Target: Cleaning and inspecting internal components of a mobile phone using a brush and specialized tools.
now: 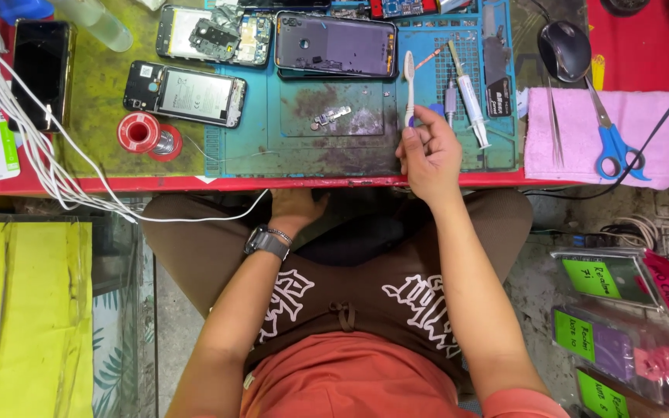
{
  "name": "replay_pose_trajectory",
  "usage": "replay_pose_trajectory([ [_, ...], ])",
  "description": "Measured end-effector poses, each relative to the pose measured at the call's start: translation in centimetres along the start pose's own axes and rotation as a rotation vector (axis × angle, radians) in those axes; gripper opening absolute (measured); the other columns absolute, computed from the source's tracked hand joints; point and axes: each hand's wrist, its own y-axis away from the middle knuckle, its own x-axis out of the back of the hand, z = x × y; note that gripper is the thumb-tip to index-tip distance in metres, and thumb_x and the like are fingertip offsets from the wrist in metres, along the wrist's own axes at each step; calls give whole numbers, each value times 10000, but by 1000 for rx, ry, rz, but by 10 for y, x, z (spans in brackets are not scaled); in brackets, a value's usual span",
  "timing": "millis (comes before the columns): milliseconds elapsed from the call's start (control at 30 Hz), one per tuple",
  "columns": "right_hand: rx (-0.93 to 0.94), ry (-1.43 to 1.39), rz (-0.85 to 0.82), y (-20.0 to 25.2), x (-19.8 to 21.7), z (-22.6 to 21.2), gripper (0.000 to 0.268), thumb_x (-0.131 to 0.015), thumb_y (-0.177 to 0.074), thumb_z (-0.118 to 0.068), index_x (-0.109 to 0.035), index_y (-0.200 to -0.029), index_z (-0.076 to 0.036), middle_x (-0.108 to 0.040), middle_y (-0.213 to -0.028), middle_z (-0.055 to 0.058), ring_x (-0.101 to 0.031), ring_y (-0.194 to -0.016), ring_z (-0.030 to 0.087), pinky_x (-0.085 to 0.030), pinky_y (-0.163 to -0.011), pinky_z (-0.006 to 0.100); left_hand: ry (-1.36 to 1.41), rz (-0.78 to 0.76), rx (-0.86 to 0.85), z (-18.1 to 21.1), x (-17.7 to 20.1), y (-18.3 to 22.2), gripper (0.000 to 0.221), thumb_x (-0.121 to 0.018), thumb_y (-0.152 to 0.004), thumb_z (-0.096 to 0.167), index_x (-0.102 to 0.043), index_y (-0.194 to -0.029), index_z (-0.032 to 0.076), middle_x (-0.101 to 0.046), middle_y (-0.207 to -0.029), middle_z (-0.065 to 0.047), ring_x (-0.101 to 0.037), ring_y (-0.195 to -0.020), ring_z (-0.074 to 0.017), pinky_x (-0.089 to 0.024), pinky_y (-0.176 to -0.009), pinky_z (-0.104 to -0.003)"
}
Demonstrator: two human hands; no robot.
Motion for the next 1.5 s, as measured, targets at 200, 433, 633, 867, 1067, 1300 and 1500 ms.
replay_pose_trajectory([
  [200, -16, 5, -2, -1, -2, -5, 311, -546, -1084, -38, -534, -1379, 58, -647, -668, 125, -592, -440, 152, -483, -446, 224, -11, -9, -20, -12, -22, -15, 690, -613, -869, 626, -674, -1304, 95, -710, -1234, -203, -638, -1213, -438, -447, -1011, -614],
  [433, 9, -2, 28, 0, -5, -2, 310, -556, -1065, -8, -552, -1370, 45, -642, -647, 122, -589, -430, 152, -481, -432, 225, -3, -71, -27, -4, 7, -9, 711, -643, -877, 597, -639, -1357, 73, -683, -1296, -214, -610, -1264, -440, -458, -1042, -615],
  [633, -14, -2, 23, 0, -6, -5, 313, -547, -1062, -23, -553, -1371, 29, -642, -644, 103, -590, -433, 139, -473, -427, 215, 6, -123, -41, -12, -2, -19, 711, -611, -890, 610, -628, -1377, 92, -669, -1333, -204, -588, -1306, -420, -447, -1079, -593],
  [867, -29, 17, 32, 1, -7, -10, 319, -550, -1052, -32, -563, -1367, 20, -649, -635, 105, -595, -426, 140, -481, -418, 216, -16, -92, -61, -16, -10, -15, 650, -612, -904, 560, -639, -1380, 119, -663, -1349, -176, -567, -1319, -410, -383, -1104, -593],
  [1067, -27, 36, 41, 1, -5, -5, 318, -563, -1046, -45, -575, -1357, 19, -660, -635, 105, -603, -429, 141, -491, -422, 223, -44, 31, -124, -20, 6, 21, 556, -662, -884, 500, -649, -1380, 250, -590, -1309, -84, -456, -1298, -354, -275, -1096, -521],
  [1300, -19, 47, 33, 2, -4, -6, 310, -558, -1053, -53, -572, -1351, 28, -664, -641, 100, -593, -434, 132, -491, -434, 226, -52, 132, -120, -24, -4, 29, 549, -701, -850, 482, -661, -1371, 313, -487, -1187, -37, -401, -1198, -292, -299, -1009, -438],
  [1500, -9, 40, 45, 3, -5, -7, 306, -572, -1048, -47, -578, -1342, 36, -668, -642, 107, -603, -433, 138, -500, -431, 231, -11, 91, -85, -20, 9, 30, 624, -724, -834, 484, -637, -1394, 224, -536, -1219, -96, -430, -1250, -325, -288, -1087, -459],
])
